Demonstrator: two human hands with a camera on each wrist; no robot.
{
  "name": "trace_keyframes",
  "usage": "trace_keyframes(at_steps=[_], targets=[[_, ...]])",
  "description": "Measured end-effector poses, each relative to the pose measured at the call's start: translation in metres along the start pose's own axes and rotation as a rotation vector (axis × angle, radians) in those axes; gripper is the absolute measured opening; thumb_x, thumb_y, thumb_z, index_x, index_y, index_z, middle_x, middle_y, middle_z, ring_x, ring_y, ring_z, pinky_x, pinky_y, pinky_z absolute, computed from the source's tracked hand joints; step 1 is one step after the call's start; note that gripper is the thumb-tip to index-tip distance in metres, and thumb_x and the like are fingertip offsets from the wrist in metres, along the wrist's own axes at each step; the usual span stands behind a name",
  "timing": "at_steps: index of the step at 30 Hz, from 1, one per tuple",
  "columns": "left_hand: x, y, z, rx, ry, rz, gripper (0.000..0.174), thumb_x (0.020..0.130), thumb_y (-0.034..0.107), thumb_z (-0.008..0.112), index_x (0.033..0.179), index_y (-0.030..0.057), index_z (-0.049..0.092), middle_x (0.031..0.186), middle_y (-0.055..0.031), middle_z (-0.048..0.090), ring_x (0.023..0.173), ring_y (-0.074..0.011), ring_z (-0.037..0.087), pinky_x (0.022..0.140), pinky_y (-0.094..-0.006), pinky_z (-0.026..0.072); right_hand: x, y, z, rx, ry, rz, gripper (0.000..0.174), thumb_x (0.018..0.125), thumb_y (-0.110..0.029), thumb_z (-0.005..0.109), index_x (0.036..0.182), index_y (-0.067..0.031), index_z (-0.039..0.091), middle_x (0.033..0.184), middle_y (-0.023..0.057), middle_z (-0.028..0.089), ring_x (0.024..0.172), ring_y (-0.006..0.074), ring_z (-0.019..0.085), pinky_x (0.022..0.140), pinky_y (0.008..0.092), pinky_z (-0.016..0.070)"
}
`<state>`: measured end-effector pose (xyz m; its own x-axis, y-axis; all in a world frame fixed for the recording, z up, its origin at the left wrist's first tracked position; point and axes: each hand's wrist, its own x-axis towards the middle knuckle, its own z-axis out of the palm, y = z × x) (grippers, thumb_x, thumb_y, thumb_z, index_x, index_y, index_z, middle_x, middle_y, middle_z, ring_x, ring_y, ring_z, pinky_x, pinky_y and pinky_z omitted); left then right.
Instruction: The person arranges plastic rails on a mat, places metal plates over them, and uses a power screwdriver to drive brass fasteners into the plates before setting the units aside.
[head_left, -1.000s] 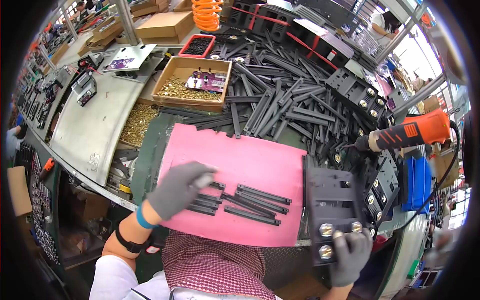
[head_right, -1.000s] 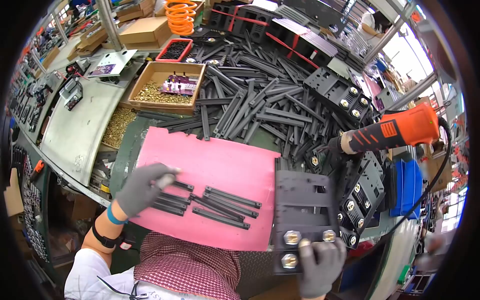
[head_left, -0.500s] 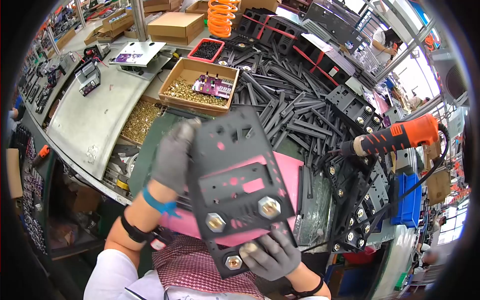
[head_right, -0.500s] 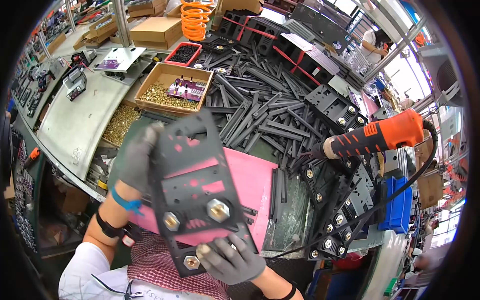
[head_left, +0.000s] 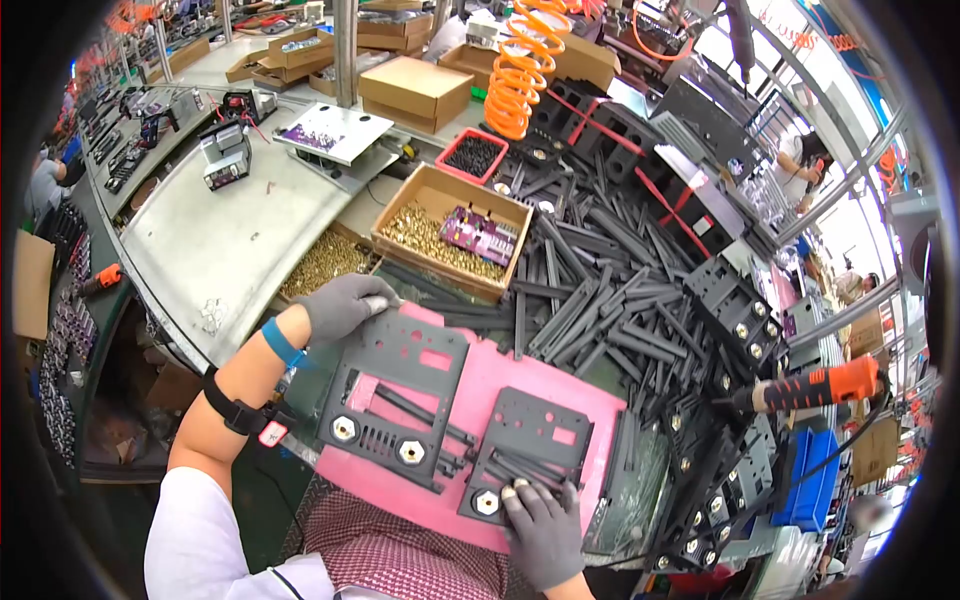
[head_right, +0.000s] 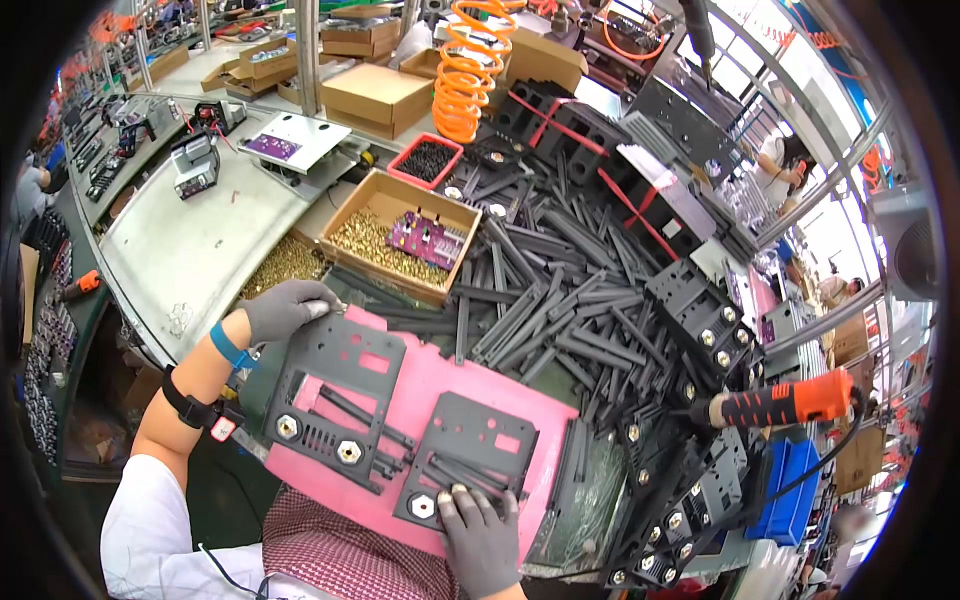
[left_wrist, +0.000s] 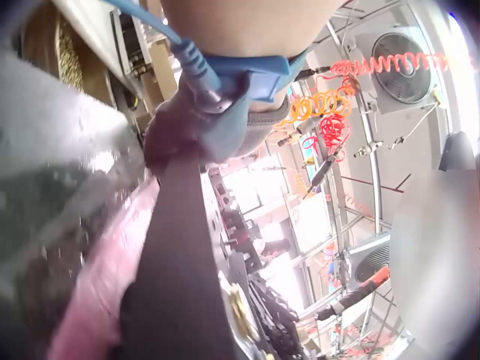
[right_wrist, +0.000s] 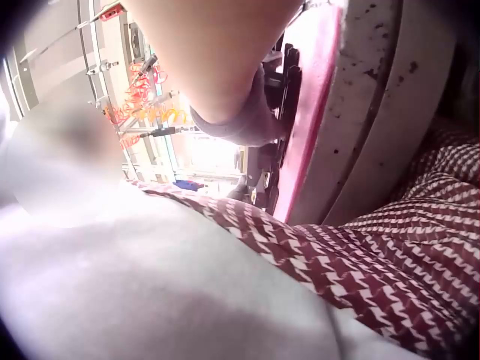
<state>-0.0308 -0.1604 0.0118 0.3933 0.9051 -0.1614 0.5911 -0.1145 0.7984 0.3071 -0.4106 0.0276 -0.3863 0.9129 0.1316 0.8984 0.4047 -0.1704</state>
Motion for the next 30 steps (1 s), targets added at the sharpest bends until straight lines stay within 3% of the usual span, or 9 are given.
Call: trace_keyframes(at_steps=[3, 5, 7, 9, 11, 17, 21, 24, 30], targets=[[0.029, 0.045, -0.032, 0.380, 0.148, -0.122, 0.022, 0.095, 0.017, 0.054, 0.107, 0.0024, 0.065, 0.094, -0.0118, 0.066, 0.084, -0.0189, 0.062, 0.076, -0.0348, 0.0494, -0.007, 0.014, -0.014, 0.206, -0.177, 0.001, 0.041, 0.089, -0.030, 0.063, 0.123, -0.0061, 0.059, 0.131, 0.0163, 0.055, 0.124, 0.0356, 0.048, 0.111, 0.0574, 0.0230], [0.067, 0.045, -0.045, 0.407, 0.210, -0.022, 0.021, 0.094, 0.019, 0.056, 0.107, 0.0050, 0.065, 0.094, -0.0142, 0.065, 0.083, -0.0245, 0.064, 0.075, -0.0389, 0.0509, -0.002, 0.022, -0.022, 0.198, -0.118, -0.010, 0.037, 0.087, -0.026, 0.065, 0.118, -0.0060, 0.060, 0.125, 0.0130, 0.059, 0.119, 0.0315, 0.053, 0.109, 0.0576, 0.0252], [0.122, 0.016, -0.039, 0.859, 0.274, 0.349, 0.024, 0.091, 0.022, 0.058, 0.109, 0.0066, 0.065, 0.091, -0.0140, 0.064, 0.085, -0.0295, 0.065, 0.076, -0.0424, 0.0515, -0.001, 0.036, -0.025, 0.104, 0.052, 0.066, 0.036, 0.087, -0.025, 0.066, 0.117, -0.0069, 0.061, 0.120, 0.0109, 0.062, 0.114, 0.0286, 0.057, 0.109, 0.0563, 0.0274], [0.148, 0.000, -0.031, 0.902, 0.154, 0.271, 0.029, 0.090, 0.023, 0.058, 0.114, 0.0074, 0.062, 0.099, -0.0155, 0.062, 0.098, -0.0324, 0.062, 0.086, -0.0429, 0.0494, 0.002, 0.055, -0.033, -0.003, 0.191, 0.093, 0.036, 0.091, -0.035, 0.061, 0.116, -0.0091, 0.062, 0.112, 0.0126, 0.066, 0.104, 0.0318, 0.062, 0.101, 0.0538, 0.0386], [0.166, -0.015, -0.024, 0.925, 0.089, 0.346, 0.029, 0.090, 0.019, 0.055, 0.116, 0.0057, 0.060, 0.110, -0.0178, 0.060, 0.108, -0.0329, 0.058, 0.095, -0.0409, 0.0455, 0.006, 0.068, -0.048, -0.058, 0.334, 0.205, 0.024, 0.080, -0.016, 0.067, 0.102, -0.0064, 0.067, 0.104, 0.0094, 0.067, 0.097, 0.0255, 0.065, 0.104, 0.0478, 0.0383], [0.167, -0.001, -0.013, 0.817, 0.095, 0.078, 0.028, 0.090, 0.019, 0.051, 0.109, 0.0021, 0.060, 0.110, -0.0193, 0.059, 0.108, -0.0347, 0.057, 0.097, -0.0418, 0.0443, 0.010, 0.095, -0.062, -0.149, 0.500, 0.287, 0.018, 0.084, -0.018, 0.064, 0.096, -0.0044, 0.067, 0.101, 0.0107, 0.068, 0.092, 0.0255, 0.065, 0.099, 0.0463, 0.0416], [0.169, 0.000, -0.010, 0.972, 0.161, 0.114, 0.023, 0.089, 0.023, 0.053, 0.098, 0.0045, 0.063, 0.101, -0.0176, 0.063, 0.101, -0.0339, 0.060, 0.092, -0.0404, 0.0465, 0.010, 0.116, -0.061, -0.235, 0.631, 0.328, 0.019, 0.085, -0.011, 0.060, 0.099, 0.0023, 0.066, 0.104, 0.0169, 0.067, 0.097, 0.0325, 0.065, 0.092, 0.0456, 0.0478], [0.168, 0.009, -0.011, 1.024, 0.125, 0.084, 0.027, 0.092, 0.027, 0.051, 0.096, 0.0047, 0.066, 0.095, -0.0170, 0.067, 0.096, -0.0322, 0.065, 0.087, -0.0417, 0.0488, 0.011, 0.128, -0.062, -0.033, 0.985, 0.556, 0.024, 0.093, -0.008, 0.051, 0.106, 0.0083, 0.062, 0.111, 0.0235, 0.064, 0.101, 0.0347, 0.063, 0.090, 0.0404, 0.0496], [0.162, 0.037, -0.019, 1.101, -0.032, -0.188, 0.036, 0.096, 0.036, 0.046, 0.101, 0.0061, 0.066, 0.091, -0.0175, 0.071, 0.087, -0.0325, 0.069, 0.078, -0.0446, 0.0527, 0.029, 0.143, -0.090, 0.137, 1.247, 0.625, 0.031, 0.096, -0.009, 0.046, 0.117, 0.0077, 0.060, 0.109, 0.0151, 0.065, 0.098, 0.0252, 0.062, 0.088, 0.0352, 0.0482]])
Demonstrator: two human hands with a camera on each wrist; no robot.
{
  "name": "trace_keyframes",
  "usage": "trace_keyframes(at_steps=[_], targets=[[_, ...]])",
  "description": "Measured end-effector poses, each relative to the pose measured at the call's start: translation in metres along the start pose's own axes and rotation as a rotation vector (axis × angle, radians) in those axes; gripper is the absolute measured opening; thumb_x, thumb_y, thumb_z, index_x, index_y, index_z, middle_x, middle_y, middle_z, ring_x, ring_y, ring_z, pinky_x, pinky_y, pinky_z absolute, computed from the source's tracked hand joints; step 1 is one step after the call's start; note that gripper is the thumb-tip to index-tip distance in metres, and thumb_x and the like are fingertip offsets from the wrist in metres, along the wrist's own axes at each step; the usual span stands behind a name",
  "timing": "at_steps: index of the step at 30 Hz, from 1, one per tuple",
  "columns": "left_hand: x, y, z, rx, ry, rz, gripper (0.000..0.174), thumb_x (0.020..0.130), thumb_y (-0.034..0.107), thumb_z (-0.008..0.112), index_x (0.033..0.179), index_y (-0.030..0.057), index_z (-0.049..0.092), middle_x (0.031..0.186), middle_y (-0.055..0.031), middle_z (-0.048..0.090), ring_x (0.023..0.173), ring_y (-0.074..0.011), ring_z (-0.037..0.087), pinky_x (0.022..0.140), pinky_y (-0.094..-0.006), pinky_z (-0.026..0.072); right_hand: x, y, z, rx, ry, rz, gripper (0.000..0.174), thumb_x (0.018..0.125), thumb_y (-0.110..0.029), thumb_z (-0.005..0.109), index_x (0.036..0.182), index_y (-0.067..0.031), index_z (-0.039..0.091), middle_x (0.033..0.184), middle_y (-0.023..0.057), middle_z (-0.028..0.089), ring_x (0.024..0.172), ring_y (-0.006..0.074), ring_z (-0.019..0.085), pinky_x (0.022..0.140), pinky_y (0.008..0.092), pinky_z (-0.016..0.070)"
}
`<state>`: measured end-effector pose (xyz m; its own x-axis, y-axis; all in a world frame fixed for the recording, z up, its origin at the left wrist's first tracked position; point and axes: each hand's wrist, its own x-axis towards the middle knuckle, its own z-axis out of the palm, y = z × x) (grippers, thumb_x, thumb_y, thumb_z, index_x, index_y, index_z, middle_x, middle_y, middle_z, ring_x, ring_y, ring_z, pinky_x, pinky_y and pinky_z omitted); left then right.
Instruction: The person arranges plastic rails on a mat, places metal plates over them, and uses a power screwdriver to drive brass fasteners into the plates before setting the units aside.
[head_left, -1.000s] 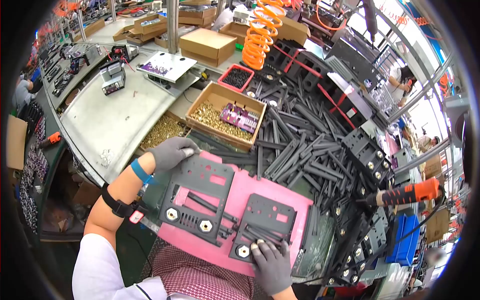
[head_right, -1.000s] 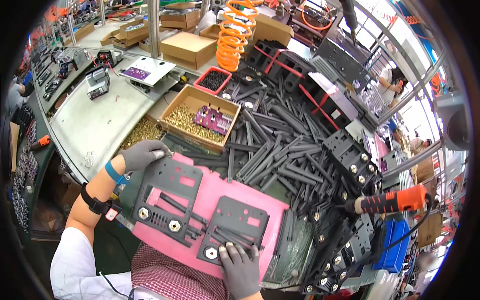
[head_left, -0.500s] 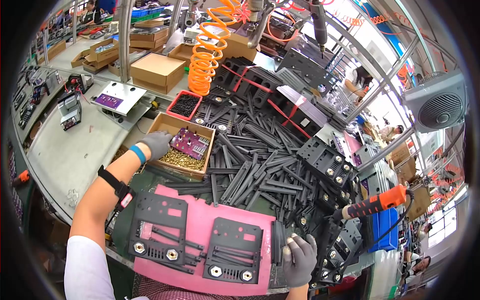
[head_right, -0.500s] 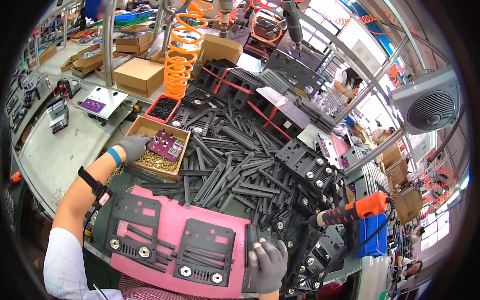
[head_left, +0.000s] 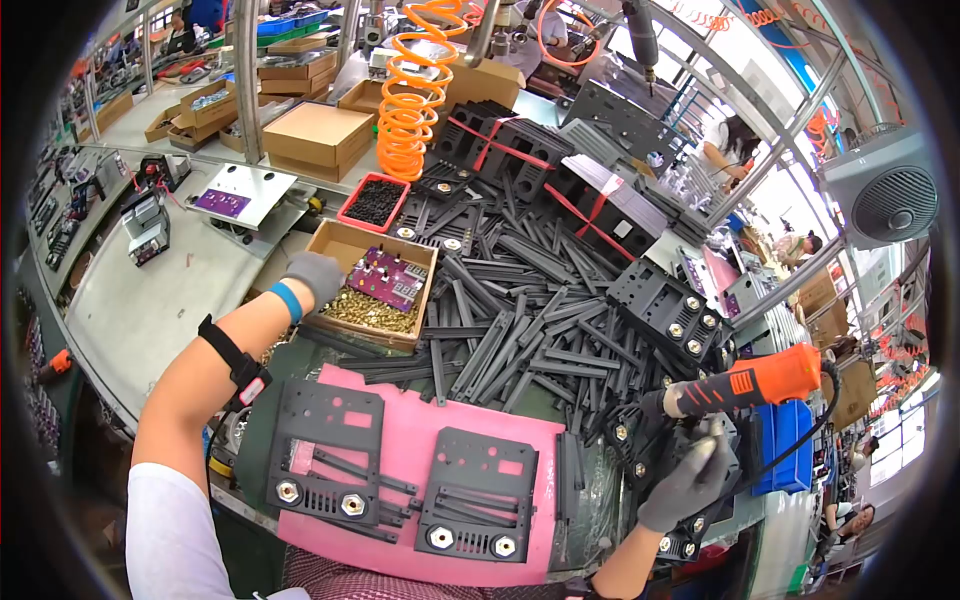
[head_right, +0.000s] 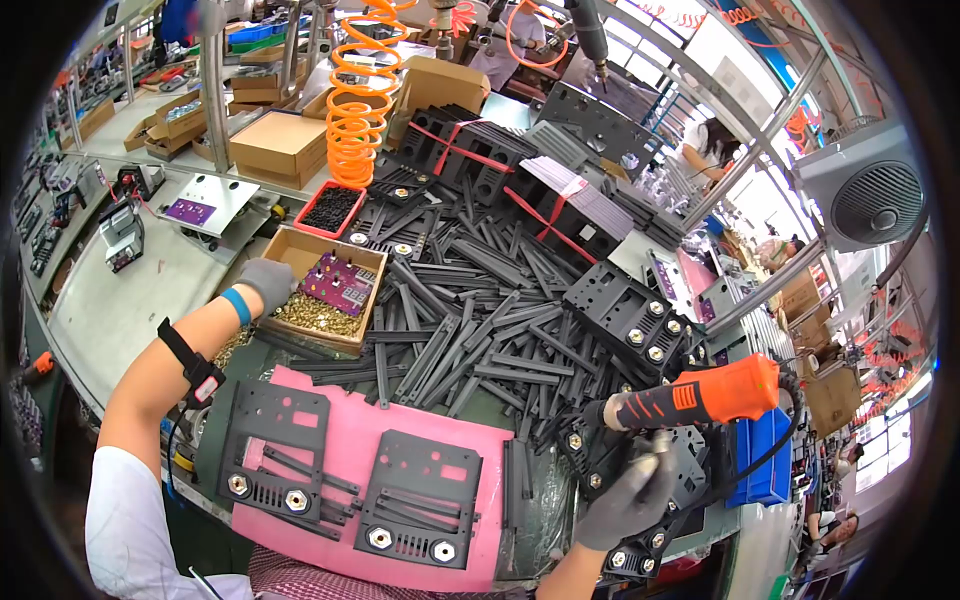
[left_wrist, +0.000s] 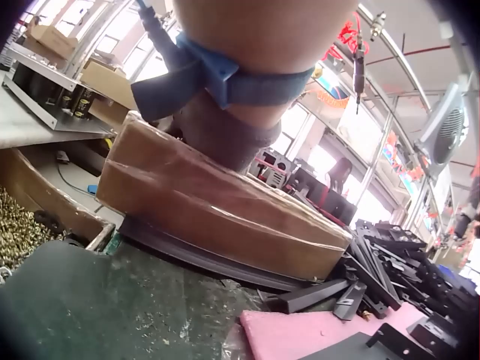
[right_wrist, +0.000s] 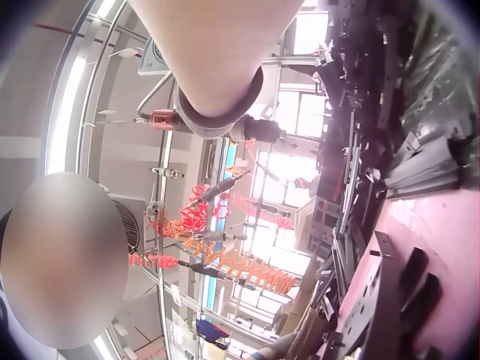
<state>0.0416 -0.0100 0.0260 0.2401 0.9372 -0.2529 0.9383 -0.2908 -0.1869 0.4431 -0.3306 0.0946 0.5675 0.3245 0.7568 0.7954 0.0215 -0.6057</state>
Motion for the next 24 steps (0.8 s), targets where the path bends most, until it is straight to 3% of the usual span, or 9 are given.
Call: trace_keyframes(at_steps=[3, 4, 5, 8, 9, 11, 16, 20, 24], targets=[[0.008, -0.014, 0.001, -0.184, 0.050, -0.082, 0.037, 0.096, 0.037, 0.047, 0.106, 0.0067, 0.066, 0.100, -0.0185, 0.070, 0.088, -0.0327, 0.070, 0.079, -0.0448, 0.0530, 0.023, -0.016, 0.012, 0.231, 0.167, 0.081, 0.043, 0.102, -0.023, 0.042, 0.134, 0.0041, 0.047, 0.122, 0.0154, 0.057, 0.105, 0.0229, 0.059, 0.096, 0.0369, 0.0464], [0.019, -0.027, 0.021, -0.222, 0.213, -0.018, 0.033, 0.097, 0.036, 0.048, 0.096, 0.0089, 0.066, 0.087, -0.0121, 0.070, 0.069, -0.0254, 0.068, 0.060, -0.0395, 0.0527, 0.032, -0.022, 0.018, 0.234, 0.161, 0.089, 0.043, 0.102, -0.023, 0.042, 0.134, 0.0041, 0.047, 0.122, 0.0154, 0.057, 0.105, 0.0229, 0.059, 0.096, 0.0369, 0.0464], [0.018, -0.034, 0.019, -0.216, 0.204, -0.027, 0.033, 0.097, 0.036, 0.048, 0.096, 0.0089, 0.066, 0.087, -0.0121, 0.070, 0.069, -0.0254, 0.068, 0.060, -0.0395, 0.0527, 0.040, -0.028, 0.022, 0.491, 0.165, 0.220, 0.047, 0.102, -0.028, 0.042, 0.138, 0.0025, 0.042, 0.124, 0.0152, 0.056, 0.108, 0.0240, 0.058, 0.098, 0.0387, 0.0443], [-0.007, -0.043, 0.003, -2.034, -0.391, -0.173, 0.029, 0.099, 0.036, 0.048, 0.085, 0.0123, 0.052, 0.064, 0.0025, 0.045, 0.055, -0.0075, 0.041, 0.038, -0.0222, 0.0326, 0.067, 0.018, 0.025, 0.942, -0.056, 0.376, 0.055, 0.101, -0.036, 0.044, 0.142, 0.0003, 0.037, 0.128, 0.0149, 0.052, 0.113, 0.0257, 0.055, 0.103, 0.0413, 0.0404], [-0.016, -0.041, 0.003, -2.023, -0.394, -0.199, 0.029, 0.099, 0.036, 0.048, 0.085, 0.0123, 0.052, 0.064, 0.0025, 0.045, 0.055, -0.0075, 0.041, 0.038, -0.0222, 0.0326, 0.069, 0.034, 0.026, 1.128, -0.273, 0.378, 0.058, 0.100, -0.040, 0.045, 0.141, -0.0002, 0.036, 0.129, 0.0148, 0.051, 0.115, 0.0262, 0.054, 0.104, 0.0419, 0.0388], [-0.032, -0.036, 0.005, -2.774, -0.666, -0.134, 0.026, 0.100, 0.033, 0.049, 0.090, 0.0096, 0.053, 0.071, 0.0006, 0.050, 0.057, -0.0077, 0.044, 0.039, -0.0185, 0.0316, 0.065, 0.014, 0.039, 1.120, -0.276, 0.346, 0.056, 0.100, -0.040, 0.045, 0.139, 0.0000, 0.039, 0.126, 0.0148, 0.052, 0.112, 0.0254, 0.055, 0.102, 0.0413, 0.0406], [-0.116, 0.017, -0.007, -2.836, -0.556, -0.071, 0.025, 0.101, 0.027, 0.050, 0.108, 0.0038, 0.056, 0.086, -0.0025, 0.054, 0.065, -0.0069, 0.046, 0.044, -0.0164, 0.0352, 0.045, -0.008, 0.036, 0.615, -0.293, 0.291, 0.050, 0.095, -0.031, 0.054, 0.132, 0.0015, 0.044, 0.101, 0.0107, 0.059, 0.089, 0.0154, 0.059, 0.077, 0.0287, 0.0489], [-0.200, 0.079, -0.008, -2.658, -0.726, 0.068, 0.032, 0.102, 0.028, 0.049, 0.122, 0.0029, 0.055, 0.095, -0.0014, 0.054, 0.069, -0.0059, 0.046, 0.054, -0.0166, 0.0389, -0.007, -0.040, 0.018, 0.780, -0.358, 0.418, 0.046, 0.082, -0.012, 0.065, 0.123, 0.0009, 0.047, 0.098, 0.0027, 0.051, 0.083, 0.0126, 0.053, 0.051, 0.0251, 0.0457], [-0.248, 0.140, 0.008, -2.445, -1.047, -0.039, 0.038, 0.102, 0.034, 0.048, 0.122, 0.0032, 0.057, 0.092, -0.0016, 0.057, 0.067, -0.0063, 0.049, 0.054, -0.0186, 0.0372, -0.052, -0.061, -0.009, 1.023, -0.580, 0.429, 0.037, 0.084, -0.026, 0.066, 0.106, -0.0009, 0.049, 0.070, 0.0071, 0.050, 0.053, 0.0142, 0.043, 0.048, 0.0297, 0.0393]])
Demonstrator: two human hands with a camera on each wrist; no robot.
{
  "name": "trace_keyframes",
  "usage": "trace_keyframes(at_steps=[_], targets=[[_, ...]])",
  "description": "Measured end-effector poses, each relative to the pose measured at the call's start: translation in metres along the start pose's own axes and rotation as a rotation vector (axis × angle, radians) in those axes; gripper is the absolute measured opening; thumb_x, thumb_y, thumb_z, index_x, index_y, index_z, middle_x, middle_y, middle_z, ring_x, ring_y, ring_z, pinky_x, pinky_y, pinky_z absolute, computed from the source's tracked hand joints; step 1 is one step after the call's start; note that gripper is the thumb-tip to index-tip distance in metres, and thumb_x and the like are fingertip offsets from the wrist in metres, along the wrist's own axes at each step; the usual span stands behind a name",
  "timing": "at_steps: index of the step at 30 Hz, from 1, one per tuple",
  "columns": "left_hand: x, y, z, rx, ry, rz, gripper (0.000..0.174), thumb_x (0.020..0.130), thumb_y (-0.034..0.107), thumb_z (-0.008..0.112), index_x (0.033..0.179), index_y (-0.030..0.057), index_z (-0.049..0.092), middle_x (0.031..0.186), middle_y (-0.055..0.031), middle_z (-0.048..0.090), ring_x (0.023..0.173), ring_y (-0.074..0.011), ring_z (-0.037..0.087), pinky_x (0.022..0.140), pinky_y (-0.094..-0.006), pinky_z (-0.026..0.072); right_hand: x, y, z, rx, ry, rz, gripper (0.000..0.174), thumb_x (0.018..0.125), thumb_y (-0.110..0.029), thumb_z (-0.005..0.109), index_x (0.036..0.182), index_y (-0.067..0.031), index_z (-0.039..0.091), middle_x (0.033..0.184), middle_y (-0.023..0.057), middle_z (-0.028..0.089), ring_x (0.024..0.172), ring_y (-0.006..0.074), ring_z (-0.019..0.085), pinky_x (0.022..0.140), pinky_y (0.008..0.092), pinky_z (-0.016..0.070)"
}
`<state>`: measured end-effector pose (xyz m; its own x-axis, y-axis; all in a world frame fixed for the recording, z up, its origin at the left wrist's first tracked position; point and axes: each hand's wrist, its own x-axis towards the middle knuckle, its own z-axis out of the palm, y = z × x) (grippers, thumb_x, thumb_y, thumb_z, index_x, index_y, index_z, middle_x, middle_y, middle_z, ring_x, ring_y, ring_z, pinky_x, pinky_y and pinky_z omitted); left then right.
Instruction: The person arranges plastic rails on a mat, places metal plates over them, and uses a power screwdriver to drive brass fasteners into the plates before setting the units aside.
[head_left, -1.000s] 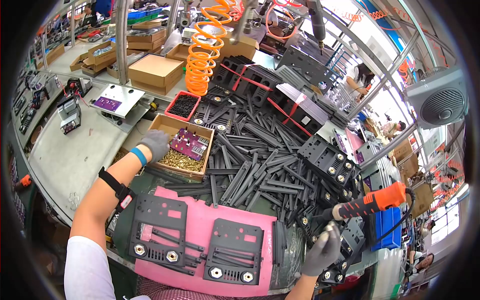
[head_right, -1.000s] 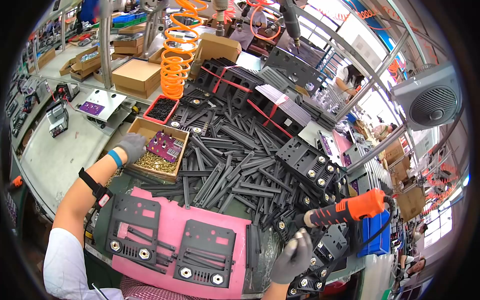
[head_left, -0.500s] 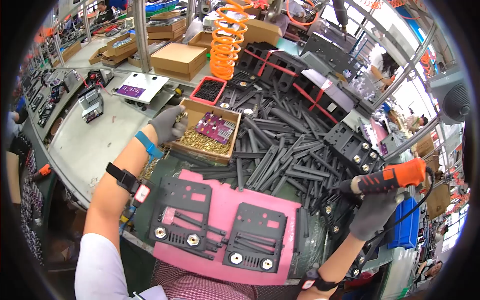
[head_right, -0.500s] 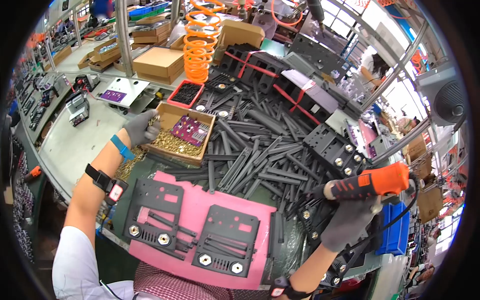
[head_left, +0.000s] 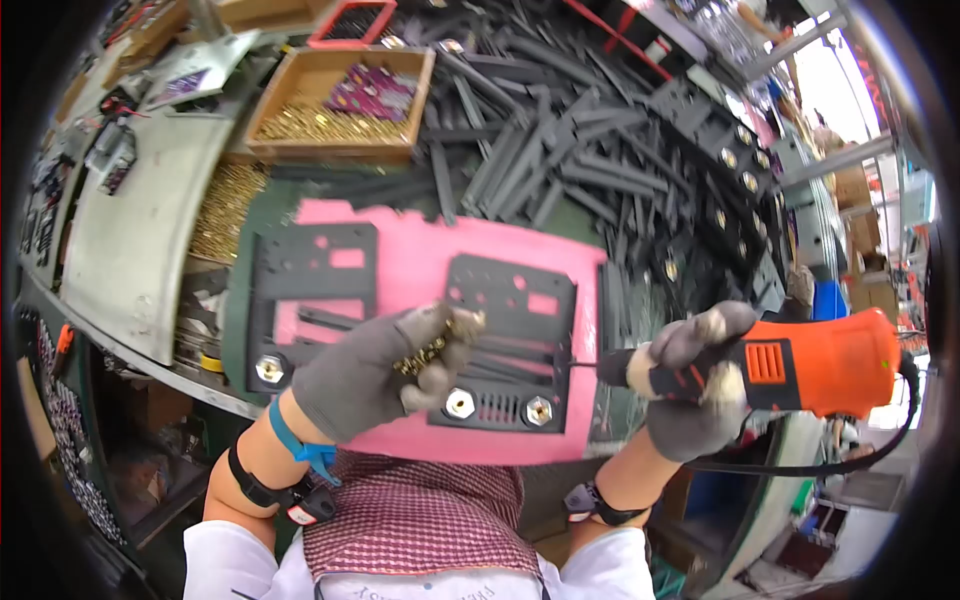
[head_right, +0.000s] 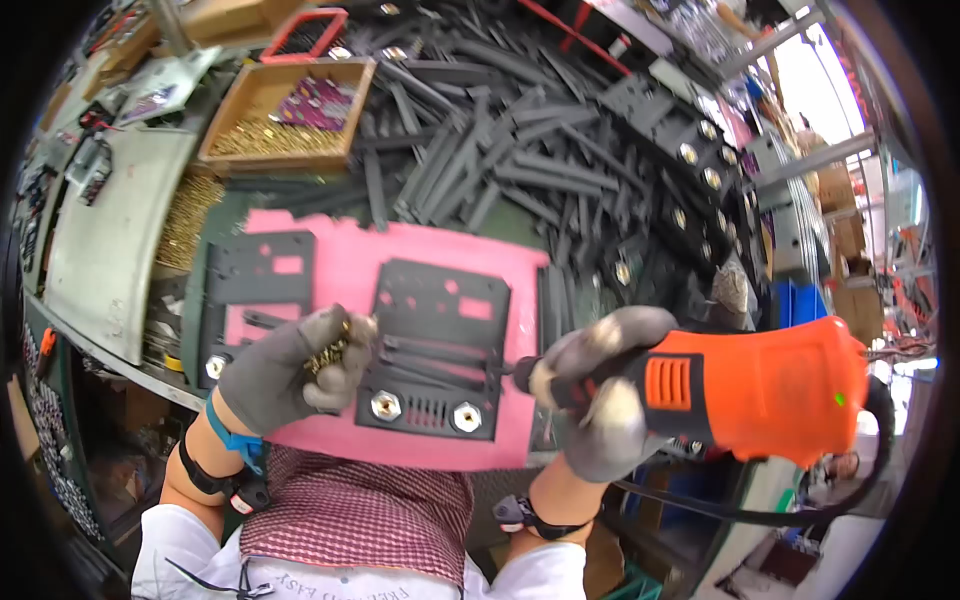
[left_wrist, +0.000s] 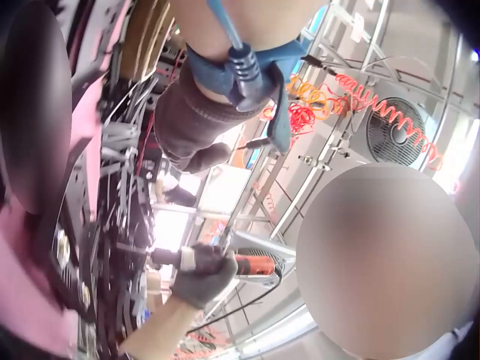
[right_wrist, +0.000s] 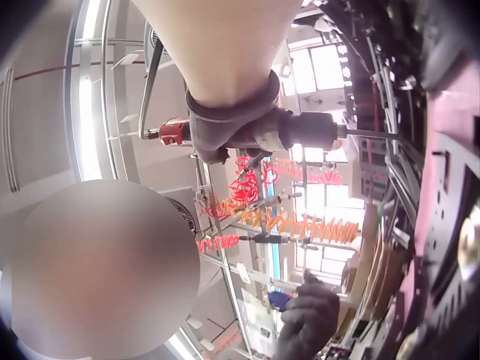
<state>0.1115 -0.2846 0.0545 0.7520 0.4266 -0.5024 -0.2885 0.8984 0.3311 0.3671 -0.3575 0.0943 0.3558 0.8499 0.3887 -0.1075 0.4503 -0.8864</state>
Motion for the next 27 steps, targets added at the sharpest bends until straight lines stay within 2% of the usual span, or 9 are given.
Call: trace_keyframes(at_steps=[1, 5, 7, 11, 13, 17, 19, 22, 27], targets=[[0.007, -0.013, 0.002, 0.096, 0.008, -0.029, 0.039, 0.102, 0.036, 0.047, 0.118, 0.0031, 0.060, 0.090, -0.0032, 0.059, 0.065, -0.0074, 0.049, 0.053, -0.0189, 0.0357, -0.005, 0.000, 0.001, 0.101, -0.049, -0.041, 0.032, 0.085, -0.023, 0.068, 0.103, -0.0029, 0.051, 0.062, 0.0072, 0.051, 0.044, 0.0145, 0.041, 0.042, 0.0309, 0.0389], [0.026, -0.048, 0.007, 0.441, 0.039, -0.165, 0.042, 0.102, 0.040, 0.046, 0.113, 0.0028, 0.062, 0.087, -0.0035, 0.058, 0.063, -0.0075, 0.048, 0.054, -0.0202, 0.0368, -0.018, -0.037, 0.012, 0.455, -0.066, -0.095, 0.028, 0.086, -0.027, 0.065, 0.101, -0.0087, 0.049, 0.068, 0.0071, 0.049, 0.059, 0.0170, 0.045, 0.052, 0.0340, 0.0386], [0.029, -0.054, 0.011, 0.444, 0.014, -0.250, 0.043, 0.102, 0.042, 0.046, 0.109, 0.0029, 0.063, 0.083, -0.0037, 0.055, 0.064, -0.0080, 0.047, 0.054, -0.0206, 0.0373, -0.013, -0.042, 0.033, 0.572, -0.070, -0.180, 0.032, 0.083, -0.031, 0.059, 0.081, -0.0023, 0.044, 0.055, -0.0043, 0.032, 0.051, 0.0102, 0.034, 0.049, 0.0248, 0.0292], [0.027, -0.057, 0.016, 0.393, -0.062, -0.204, 0.049, 0.099, 0.049, 0.047, 0.107, 0.0028, 0.062, 0.080, -0.0035, 0.052, 0.060, -0.0086, 0.043, 0.049, -0.0224, 0.0336, -0.025, -0.041, 0.033, 0.411, 0.041, -0.215, 0.035, 0.070, -0.008, 0.077, 0.084, -0.0057, 0.045, 0.054, 0.0000, 0.045, 0.047, 0.0101, 0.044, 0.046, 0.0220, 0.0393], [0.027, -0.059, 0.016, 0.389, -0.079, -0.175, 0.051, 0.098, 0.051, 0.049, 0.107, 0.0025, 0.062, 0.076, -0.0033, 0.050, 0.058, -0.0084, 0.041, 0.048, -0.0227, 0.0308, -0.030, -0.041, 0.032, 0.410, 0.070, -0.200, 0.037, 0.069, -0.009, 0.078, 0.086, -0.0063, 0.045, 0.056, 0.0005, 0.048, 0.047, 0.0098, 0.042, 0.048, 0.0219, 0.0381], [0.027, -0.062, 0.011, 0.377, -0.108, -0.140, 0.052, 0.096, 0.052, 0.050, 0.107, 0.0023, 0.063, 0.071, -0.0020, 0.049, 0.055, -0.0080, 0.038, 0.047, -0.0226, 0.0275, -0.035, -0.063, 0.021, 0.145, 0.188, 0.168, 0.041, 0.069, -0.006, 0.078, 0.090, -0.0045, 0.042, 0.057, -0.0005, 0.043, 0.047, 0.0084, 0.039, 0.046, 0.0174, 0.0334], [0.028, -0.062, 0.009, 0.367, -0.120, -0.123, 0.052, 0.096, 0.052, 0.051, 0.107, 0.0023, 0.063, 0.070, -0.0015, 0.048, 0.054, -0.0079, 0.036, 0.046, -0.0226, 0.0264, -0.032, -0.038, 0.020, 0.389, 0.079, -0.170, 0.041, 0.070, -0.006, 0.076, 0.091, -0.0035, 0.040, 0.057, -0.0010, 0.040, 0.046, 0.0082, 0.035, 0.044, 0.0181, 0.0310], [0.031, -0.064, 0.006, 0.292, -0.143, -0.138, 0.051, 0.096, 0.051, 0.053, 0.110, 0.0022, 0.063, 0.071, -0.0012, 0.049, 0.053, -0.0079, 0.034, 0.046, -0.0230, 0.0252, -0.020, -0.022, 0.036, 0.494, 0.058, -0.357, 0.040, 0.071, -0.007, 0.074, 0.090, -0.0033, 0.040, 0.057, -0.0010, 0.040, 0.045, 0.0081, 0.033, 0.042, 0.0191, 0.0298], [0.034, -0.063, 0.007, 0.249, -0.197, -0.130, 0.053, 0.098, 0.049, 0.050, 0.120, 0.0017, 0.061, 0.075, -0.0022, 0.053, 0.052, -0.0077, 0.034, 0.046, -0.0224, 0.0288, -0.027, -0.030, 0.032, 0.409, 0.162, -0.262, 0.039, 0.071, -0.007, 0.074, 0.090, -0.0028, 0.041, 0.058, -0.0005, 0.040, 0.045, 0.0084, 0.034, 0.043, 0.0193, 0.0307]])
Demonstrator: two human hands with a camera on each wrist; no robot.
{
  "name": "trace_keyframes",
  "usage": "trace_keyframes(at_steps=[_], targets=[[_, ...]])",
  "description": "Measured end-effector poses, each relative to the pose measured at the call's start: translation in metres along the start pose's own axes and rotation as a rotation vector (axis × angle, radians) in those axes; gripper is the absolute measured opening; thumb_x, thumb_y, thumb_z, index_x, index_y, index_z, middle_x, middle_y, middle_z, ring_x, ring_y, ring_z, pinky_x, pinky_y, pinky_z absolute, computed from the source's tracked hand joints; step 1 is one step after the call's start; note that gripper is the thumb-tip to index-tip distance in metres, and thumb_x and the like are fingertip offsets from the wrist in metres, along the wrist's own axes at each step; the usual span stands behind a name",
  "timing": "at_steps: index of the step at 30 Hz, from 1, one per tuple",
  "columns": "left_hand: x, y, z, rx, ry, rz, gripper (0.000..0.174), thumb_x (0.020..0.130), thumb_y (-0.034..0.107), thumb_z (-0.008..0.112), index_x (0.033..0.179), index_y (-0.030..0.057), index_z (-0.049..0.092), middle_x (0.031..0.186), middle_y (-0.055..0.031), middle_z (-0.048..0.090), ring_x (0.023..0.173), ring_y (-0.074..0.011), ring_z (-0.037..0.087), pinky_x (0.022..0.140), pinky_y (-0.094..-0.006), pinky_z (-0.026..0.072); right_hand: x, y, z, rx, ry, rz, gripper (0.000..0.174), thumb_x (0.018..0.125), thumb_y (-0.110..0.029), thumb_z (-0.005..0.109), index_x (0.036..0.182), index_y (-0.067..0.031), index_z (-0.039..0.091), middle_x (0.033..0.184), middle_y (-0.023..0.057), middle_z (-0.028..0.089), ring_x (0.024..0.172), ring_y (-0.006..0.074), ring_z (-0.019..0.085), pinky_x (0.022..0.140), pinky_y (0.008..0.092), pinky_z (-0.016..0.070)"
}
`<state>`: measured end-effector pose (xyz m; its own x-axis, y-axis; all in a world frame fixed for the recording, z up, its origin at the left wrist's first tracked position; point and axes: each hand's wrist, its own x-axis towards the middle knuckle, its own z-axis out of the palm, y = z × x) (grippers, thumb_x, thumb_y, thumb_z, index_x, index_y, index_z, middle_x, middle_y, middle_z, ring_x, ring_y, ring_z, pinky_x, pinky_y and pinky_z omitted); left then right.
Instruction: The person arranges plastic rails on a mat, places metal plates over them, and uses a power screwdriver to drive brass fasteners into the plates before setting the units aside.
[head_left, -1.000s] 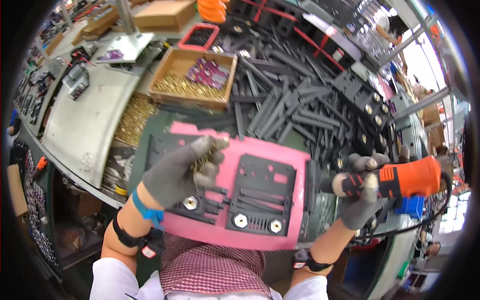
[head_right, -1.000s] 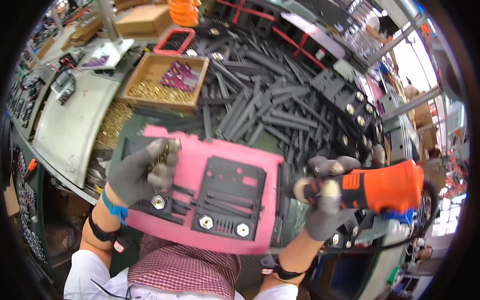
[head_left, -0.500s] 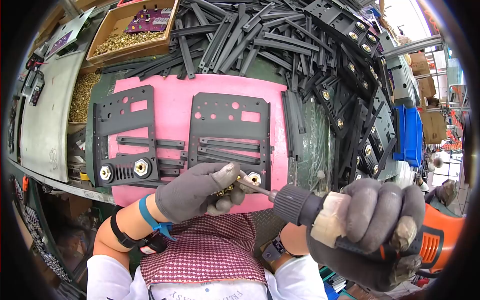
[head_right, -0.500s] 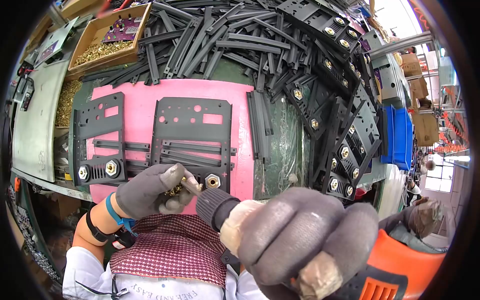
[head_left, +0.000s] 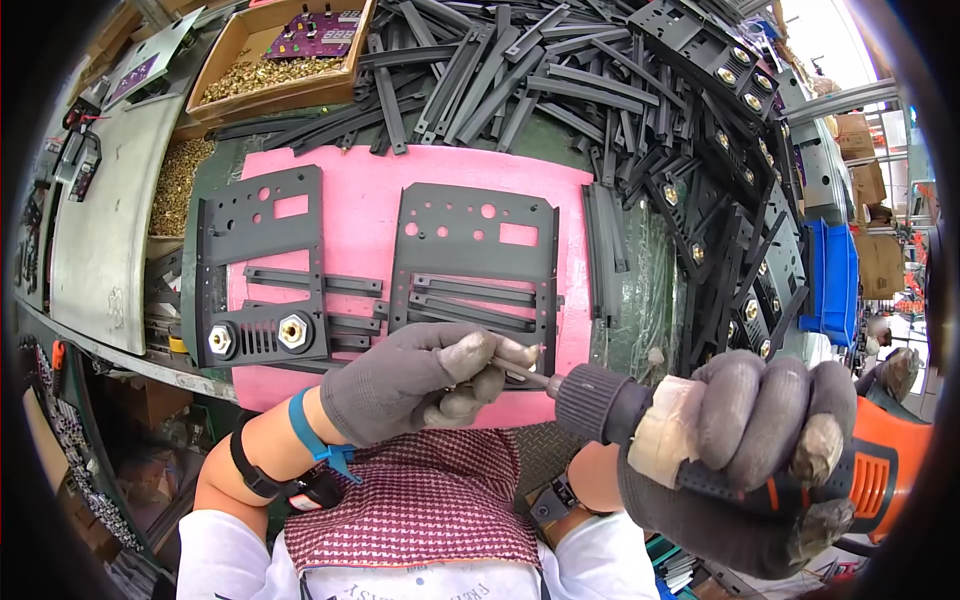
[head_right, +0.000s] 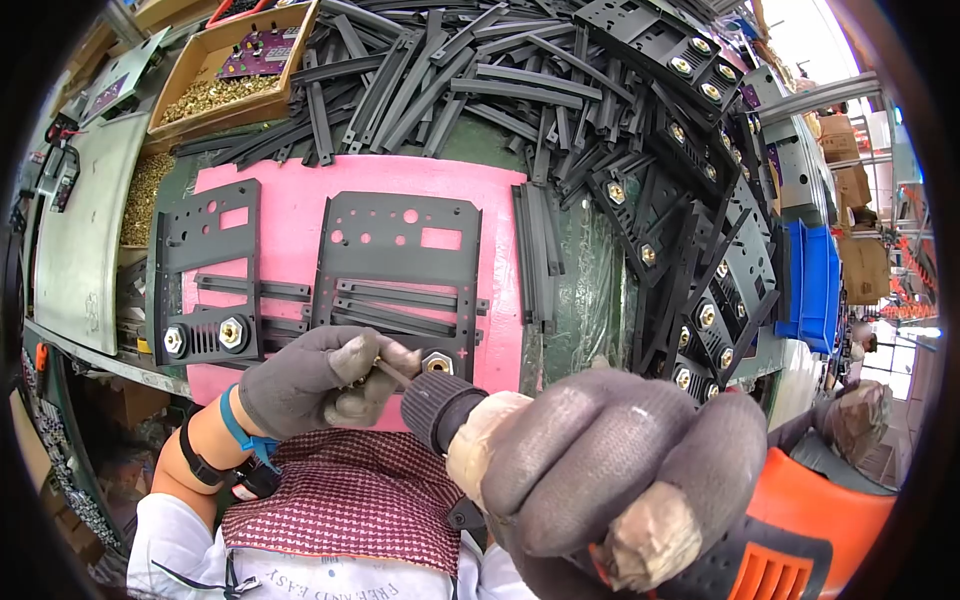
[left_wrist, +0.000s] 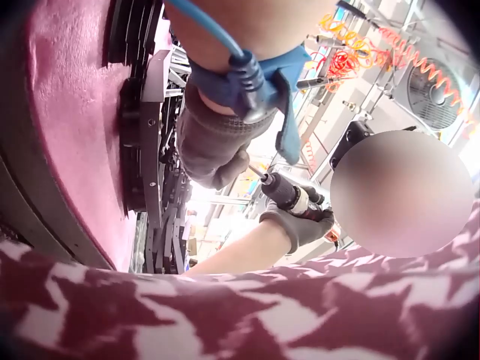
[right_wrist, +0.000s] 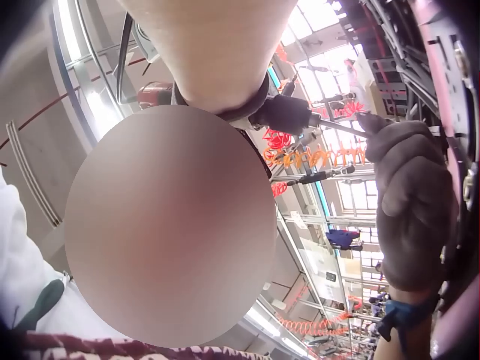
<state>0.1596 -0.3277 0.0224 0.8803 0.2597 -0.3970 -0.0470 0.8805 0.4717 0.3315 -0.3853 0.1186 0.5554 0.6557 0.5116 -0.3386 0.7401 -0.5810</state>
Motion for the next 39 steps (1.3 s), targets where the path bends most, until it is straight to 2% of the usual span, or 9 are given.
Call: trace_keyframes(at_steps=[4, 8, 11, 15, 18, 27, 28, 31, 39], targets=[[-0.007, 0.016, 0.018, -0.075, 0.210, -0.190, 0.057, 0.098, 0.051, 0.049, 0.118, -0.0010, 0.062, 0.080, -0.0046, 0.058, 0.054, -0.0092, 0.044, 0.048, -0.0225, 0.0348, 0.005, -0.008, -0.008, 0.026, -0.056, 0.117, 0.038, 0.070, -0.005, 0.073, 0.093, -0.0026, 0.044, 0.059, 0.0004, 0.041, 0.051, 0.0086, 0.037, 0.050, 0.0211, 0.0345], [-0.027, 0.024, 0.001, 0.194, 0.239, -0.280, 0.047, 0.090, 0.041, 0.065, 0.113, -0.0006, 0.068, 0.074, -0.0050, 0.061, 0.068, -0.0127, 0.058, 0.054, -0.0274, 0.0426, 0.015, -0.014, -0.028, 0.158, -0.174, 0.266, 0.031, 0.076, -0.007, 0.070, 0.096, -0.0001, 0.047, 0.061, 0.0004, 0.041, 0.054, 0.0101, 0.037, 0.053, 0.0241, 0.0344], [-0.035, 0.006, -0.003, 1.210, 0.290, 0.385, 0.036, 0.071, 0.021, 0.082, 0.102, 0.0081, 0.071, 0.065, -0.0079, 0.057, 0.059, -0.0180, 0.058, 0.050, -0.0323, 0.0414, 0.019, -0.008, -0.039, -0.002, -0.173, 0.237, 0.036, 0.083, -0.032, 0.059, 0.095, 0.0000, 0.048, 0.064, 0.0021, 0.041, 0.054, 0.0115, 0.033, 0.053, 0.0260, 0.0310], [-0.025, -0.024, -0.009, 1.923, 0.467, 0.553, 0.034, 0.069, 0.033, 0.080, 0.094, 0.0118, 0.071, 0.061, -0.0005, 0.052, 0.055, -0.0193, 0.054, 0.047, -0.0320, 0.0391, 0.017, -0.001, -0.064, -0.222, -0.152, 0.188, 0.040, 0.085, -0.041, 0.056, 0.098, -0.0024, 0.052, 0.066, 0.0023, 0.042, 0.055, 0.0121, 0.032, 0.054, 0.0271, 0.0297], [-0.025, -0.026, -0.007, 2.243, 0.287, 0.632, 0.022, 0.079, 0.026, 0.073, 0.097, 0.0117, 0.069, 0.063, 0.0022, 0.044, 0.056, -0.0132, 0.053, 0.043, -0.0291, 0.0378, 0.021, 0.000, -0.079, -0.105, -0.286, 0.351, 0.044, 0.089, -0.042, 0.051, 0.106, -0.0013, 0.056, 0.067, 0.0019, 0.041, 0.057, 0.0124, 0.032, 0.055, 0.0279, 0.0290], [-0.019, -0.015, -0.003, 2.170, 0.137, 0.554, 0.017, 0.080, 0.026, 0.068, 0.092, 0.0138, 0.066, 0.065, 0.0027, 0.047, 0.058, -0.0118, 0.054, 0.044, -0.0283, 0.0363, 0.026, 0.011, -0.080, -0.531, 0.090, -0.008, 0.042, 0.094, -0.035, 0.043, 0.099, 0.0030, 0.061, 0.076, 0.0087, 0.049, 0.060, 0.0154, 0.038, 0.059, 0.0314, 0.0320], [-0.018, -0.016, -0.008, 2.171, 0.126, 0.531, 0.017, 0.080, 0.027, 0.068, 0.092, 0.0143, 0.066, 0.065, 0.0031, 0.049, 0.057, -0.0119, 0.054, 0.045, -0.0285, 0.0363, 0.029, 0.008, -0.091, -0.564, -0.136, 0.128, 0.044, 0.094, -0.038, 0.044, 0.099, 0.0017, 0.061, 0.072, 0.0093, 0.047, 0.059, 0.0162, 0.037, 0.059, 0.0315, 0.0322], [-0.013, -0.015, -0.015, 2.069, 0.105, 0.613, 0.025, 0.070, 0.024, 0.080, 0.089, 0.0104, 0.069, 0.057, 0.0016, 0.044, 0.049, -0.0157, 0.051, 0.041, -0.0306, 0.0345, 0.032, 0.007, -0.099, -0.419, -0.177, 0.326, 0.050, 0.094, -0.044, 0.043, 0.104, 0.0017, 0.062, 0.069, 0.0077, 0.044, 0.059, 0.0171, 0.036, 0.061, 0.0320, 0.0328], [-0.014, -0.020, -0.013, 2.047, 0.133, 0.661, 0.025, 0.070, 0.023, 0.081, 0.087, 0.0105, 0.068, 0.055, 0.0018, 0.044, 0.048, -0.0154, 0.050, 0.041, -0.0306, 0.0346, 0.026, 0.016, -0.097, -0.415, 0.008, 0.280, 0.045, 0.090, -0.038, 0.053, 0.106, 0.0042, 0.060, 0.084, 0.0124, 0.059, 0.075, 0.0199, 0.056, 0.071, 0.0352, 0.0459]])
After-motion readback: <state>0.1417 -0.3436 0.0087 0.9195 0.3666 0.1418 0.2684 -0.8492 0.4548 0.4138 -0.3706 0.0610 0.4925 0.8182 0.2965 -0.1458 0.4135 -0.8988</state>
